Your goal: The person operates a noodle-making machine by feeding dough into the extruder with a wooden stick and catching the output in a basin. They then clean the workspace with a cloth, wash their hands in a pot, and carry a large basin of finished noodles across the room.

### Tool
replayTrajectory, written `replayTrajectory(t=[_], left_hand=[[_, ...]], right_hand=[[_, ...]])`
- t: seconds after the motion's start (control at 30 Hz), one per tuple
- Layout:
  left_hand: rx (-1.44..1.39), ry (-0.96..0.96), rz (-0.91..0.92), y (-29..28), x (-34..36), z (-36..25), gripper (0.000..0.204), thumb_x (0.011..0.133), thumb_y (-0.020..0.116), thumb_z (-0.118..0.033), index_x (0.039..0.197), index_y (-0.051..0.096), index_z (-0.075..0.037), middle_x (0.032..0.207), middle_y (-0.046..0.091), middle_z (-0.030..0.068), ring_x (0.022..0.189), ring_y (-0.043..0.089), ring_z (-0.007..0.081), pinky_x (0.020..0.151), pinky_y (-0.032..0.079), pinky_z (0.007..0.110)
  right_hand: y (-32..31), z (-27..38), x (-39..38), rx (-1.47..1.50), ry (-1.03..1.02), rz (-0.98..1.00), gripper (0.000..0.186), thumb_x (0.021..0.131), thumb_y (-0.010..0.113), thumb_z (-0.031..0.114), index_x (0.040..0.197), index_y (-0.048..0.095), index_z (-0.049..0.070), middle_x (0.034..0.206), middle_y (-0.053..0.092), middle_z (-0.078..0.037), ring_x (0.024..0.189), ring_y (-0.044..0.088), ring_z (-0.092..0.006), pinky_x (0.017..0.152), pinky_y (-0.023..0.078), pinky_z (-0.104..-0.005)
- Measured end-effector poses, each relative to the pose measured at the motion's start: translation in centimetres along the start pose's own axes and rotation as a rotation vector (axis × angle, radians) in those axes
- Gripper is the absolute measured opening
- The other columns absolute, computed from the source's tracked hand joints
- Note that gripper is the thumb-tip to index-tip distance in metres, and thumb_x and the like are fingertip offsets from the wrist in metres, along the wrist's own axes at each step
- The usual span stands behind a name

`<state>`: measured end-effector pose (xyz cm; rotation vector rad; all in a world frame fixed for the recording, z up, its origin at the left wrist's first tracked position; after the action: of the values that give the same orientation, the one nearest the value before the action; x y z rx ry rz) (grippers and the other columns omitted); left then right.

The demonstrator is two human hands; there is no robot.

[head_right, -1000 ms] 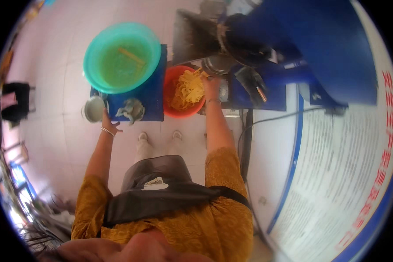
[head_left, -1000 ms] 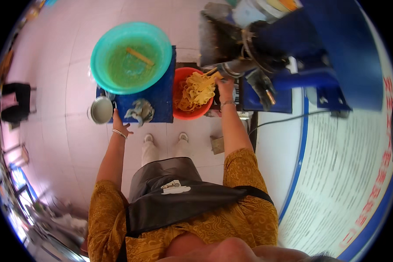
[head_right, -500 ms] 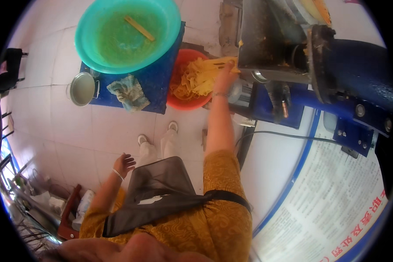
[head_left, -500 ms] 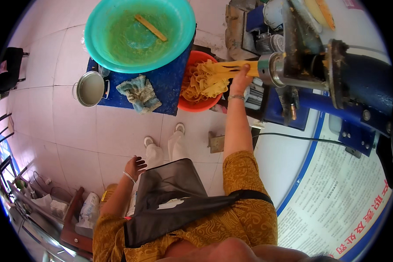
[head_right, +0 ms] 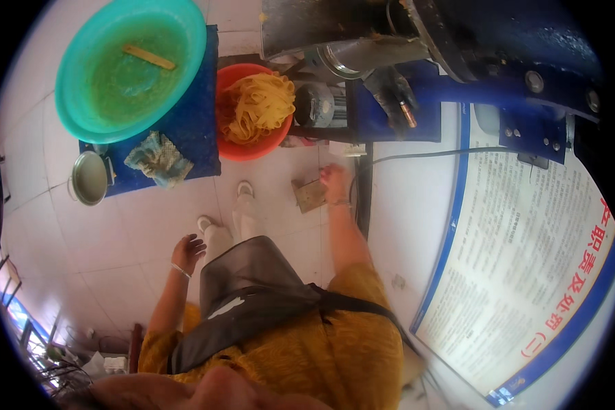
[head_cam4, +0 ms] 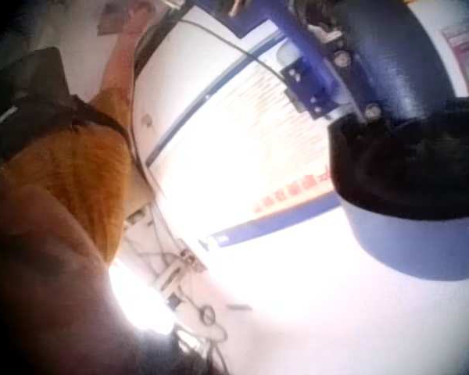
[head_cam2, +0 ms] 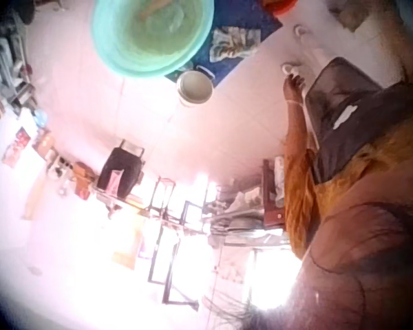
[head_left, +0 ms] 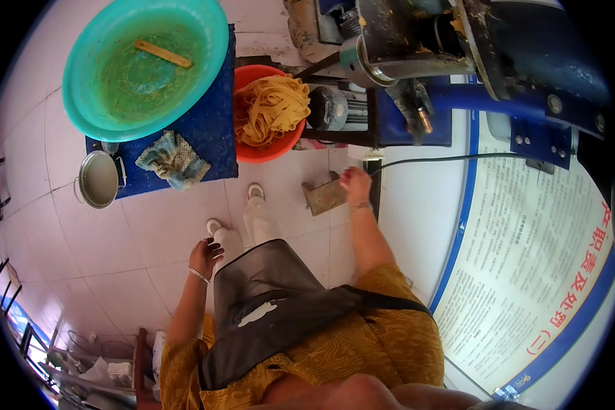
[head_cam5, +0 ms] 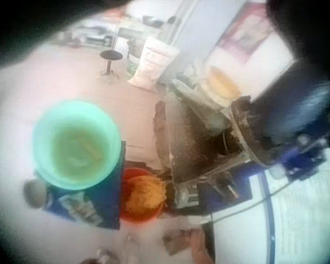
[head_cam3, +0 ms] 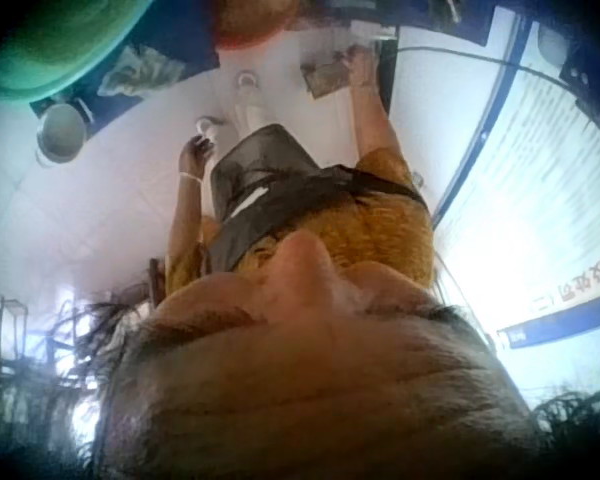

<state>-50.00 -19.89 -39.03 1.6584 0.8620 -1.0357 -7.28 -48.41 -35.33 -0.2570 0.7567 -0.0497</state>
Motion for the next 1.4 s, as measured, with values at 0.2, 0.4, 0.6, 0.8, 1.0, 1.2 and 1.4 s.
replayTrajectory(t=[0.2, 0.4, 0.6, 0.8, 1.0, 1.2, 1.4], left_hand=[[0.089, 0.004, 0.005, 2.1, -1.0, -1.6, 0.035, 0.095, 0.048, -0.028, 0.115, 0.052, 0.001, 0.091, 0.062, 0.0143, 0.076, 0.064, 0.0252, 0.062, 0.052, 0.036], [0.059, 0.059, 0.004, 1.3, -1.1, -1.1, 0.033, 0.094, 0.049, -0.027, 0.114, 0.052, -0.001, 0.088, 0.062, 0.0134, 0.074, 0.064, 0.0243, 0.061, 0.051, 0.035], [0.058, 0.033, -0.105, -0.2, -1.6, 0.1, 0.030, 0.093, 0.047, -0.025, 0.111, 0.053, -0.001, 0.083, 0.063, 0.0127, 0.072, 0.065, 0.0245, 0.059, 0.051, 0.035], [-0.137, -0.003, -0.223, 2.8, 3.9, 1.4, 0.033, 0.091, 0.050, -0.029, 0.114, 0.053, -0.006, 0.089, 0.063, 0.0120, 0.077, 0.065, 0.0248, 0.058, 0.052, 0.037], [0.467, -0.058, 0.137, 17.6, 8.3, 3.2, 0.033, 0.088, 0.056, -0.030, 0.113, 0.057, -0.008, 0.092, 0.064, 0.0115, 0.082, 0.064, 0.0288, 0.068, 0.052, 0.044], [0.800, 0.469, 0.604, 31.1, 1.8, 1.6, 0.036, 0.087, 0.056, -0.027, 0.117, 0.054, -0.006, 0.096, 0.062, 0.0119, 0.086, 0.062, 0.0283, 0.070, 0.051, 0.043], [0.778, 0.633, 0.633, 30.8, -3.1, 2.2, 0.039, 0.087, 0.056, -0.025, 0.120, 0.052, -0.005, 0.101, 0.061, 0.0123, 0.089, 0.060, 0.0278, 0.073, 0.049, 0.042]], right_hand=[[-3.5, 6.2, 1.4, -0.553, -0.027, 0.197, 0.022, 0.089, 0.049, 0.017, 0.101, 0.060, 0.002, 0.086, 0.064, -0.008, 0.073, 0.063, -0.0201, 0.062, 0.052, -0.0336], [-3.3, 5.5, 5.3, -0.404, 0.199, -0.028, 0.021, 0.089, 0.046, 0.016, 0.097, 0.059, 0.001, 0.083, 0.063, -0.010, 0.070, 0.062, -0.0236, 0.063, 0.053, -0.0381], [-3.6, 4.9, 6.1, -0.304, 0.054, 0.060, 0.017, 0.085, 0.049, 0.012, 0.091, 0.060, 0.000, 0.074, 0.062, -0.009, 0.067, 0.062, -0.0193, 0.060, 0.053, -0.0318], [-3.7, -0.1, 2.2, -0.412, 0.154, 0.331, 0.015, 0.088, 0.053, 0.016, 0.094, 0.061, 0.004, 0.075, 0.063, -0.008, 0.062, 0.061, -0.0185, 0.053, 0.049, -0.0311], [-0.1, -7.2, 0.6, -0.554, 0.364, 0.532, 0.020, 0.094, 0.045, 0.011, 0.108, 0.056, 0.003, 0.083, 0.064, -0.009, 0.066, 0.063, -0.0200, 0.054, 0.052, -0.0342], [-2.0, -10.8, 3.1, -0.809, 0.427, 0.603, 0.023, 0.093, 0.048, 0.013, 0.113, 0.055, 0.003, 0.087, 0.063, -0.009, 0.067, 0.063, -0.0181, 0.055, 0.052, -0.0310], [0.6, -10.4, 5.7, -1.034, 0.254, 0.608, 0.023, 0.094, 0.048, 0.014, 0.114, 0.055, 0.004, 0.087, 0.063, -0.008, 0.067, 0.063, -0.0170, 0.055, 0.052, -0.0305]])
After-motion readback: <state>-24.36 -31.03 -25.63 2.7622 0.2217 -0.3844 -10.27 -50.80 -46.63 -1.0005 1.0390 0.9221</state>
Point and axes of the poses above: each hand's wrist, its own x-axis towards the middle knuckle, its own y-axis out of the palm, z = x × y, the point moved 3 cm from there along x, towards the middle knuckle
